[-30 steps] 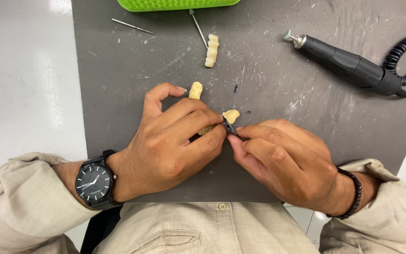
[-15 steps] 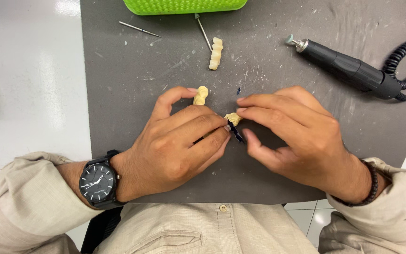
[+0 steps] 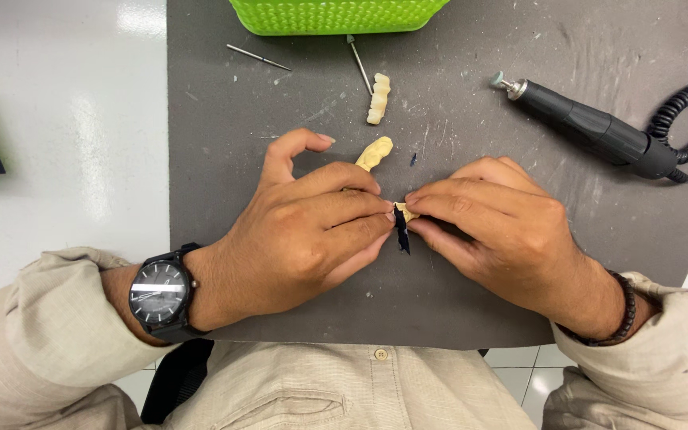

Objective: The person fits individual artificial teeth onto a dental model denture arch, places blue articulating paper between the teeth and presses them together to mark contact points, and uses a rotary handpiece to adjust a tooth. They repeat the fitting and marking cycle across several teeth on the bench.

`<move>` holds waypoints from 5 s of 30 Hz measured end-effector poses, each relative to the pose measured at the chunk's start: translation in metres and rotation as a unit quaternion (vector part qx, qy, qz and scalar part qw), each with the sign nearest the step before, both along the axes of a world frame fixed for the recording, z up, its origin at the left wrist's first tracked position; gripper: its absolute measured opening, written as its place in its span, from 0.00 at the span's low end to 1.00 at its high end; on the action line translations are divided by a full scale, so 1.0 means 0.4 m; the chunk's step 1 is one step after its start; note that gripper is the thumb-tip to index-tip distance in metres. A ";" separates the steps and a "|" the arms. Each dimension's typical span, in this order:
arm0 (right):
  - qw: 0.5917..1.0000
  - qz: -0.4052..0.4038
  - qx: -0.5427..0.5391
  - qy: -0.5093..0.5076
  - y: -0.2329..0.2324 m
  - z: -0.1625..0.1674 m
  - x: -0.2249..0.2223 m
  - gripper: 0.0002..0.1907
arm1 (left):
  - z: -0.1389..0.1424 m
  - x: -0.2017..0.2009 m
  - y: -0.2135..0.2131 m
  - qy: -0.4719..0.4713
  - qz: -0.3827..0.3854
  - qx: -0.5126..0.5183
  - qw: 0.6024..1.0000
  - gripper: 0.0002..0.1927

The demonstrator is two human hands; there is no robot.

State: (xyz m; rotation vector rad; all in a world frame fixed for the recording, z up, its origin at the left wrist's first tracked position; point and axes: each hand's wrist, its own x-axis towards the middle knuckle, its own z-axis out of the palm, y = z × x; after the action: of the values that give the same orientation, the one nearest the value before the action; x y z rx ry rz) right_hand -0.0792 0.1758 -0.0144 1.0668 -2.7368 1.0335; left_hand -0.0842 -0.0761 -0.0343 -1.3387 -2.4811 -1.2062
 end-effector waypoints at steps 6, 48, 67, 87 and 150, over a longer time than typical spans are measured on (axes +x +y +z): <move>1.000 -0.003 0.011 0.009 0.000 0.001 -0.003 0.14 | -0.002 0.002 0.006 0.029 0.025 -0.001 0.999 0.07; 0.979 -0.031 0.084 0.182 -0.073 0.053 0.050 0.16 | 0.039 -0.011 -0.018 -0.002 0.046 -0.008 0.999 0.36; 0.980 -0.018 0.109 0.166 -0.100 0.057 0.042 0.14 | 0.027 -0.014 -0.033 -0.032 0.033 0.019 0.999 0.37; 0.989 -0.019 0.095 0.114 -0.104 0.051 0.026 0.16 | 0.017 -0.019 -0.044 -0.023 0.038 0.019 0.999 0.36; 0.998 -0.002 -0.030 0.047 0.012 -0.004 -0.012 0.19 | 0.002 -0.036 0.032 -0.002 -0.030 0.015 0.999 0.09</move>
State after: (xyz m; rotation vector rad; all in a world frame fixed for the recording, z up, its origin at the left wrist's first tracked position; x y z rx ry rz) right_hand -0.0839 0.1804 -0.0161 1.0723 -2.6168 1.0304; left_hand -0.0986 -0.0632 -0.0333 -1.4152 -2.4318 -1.2552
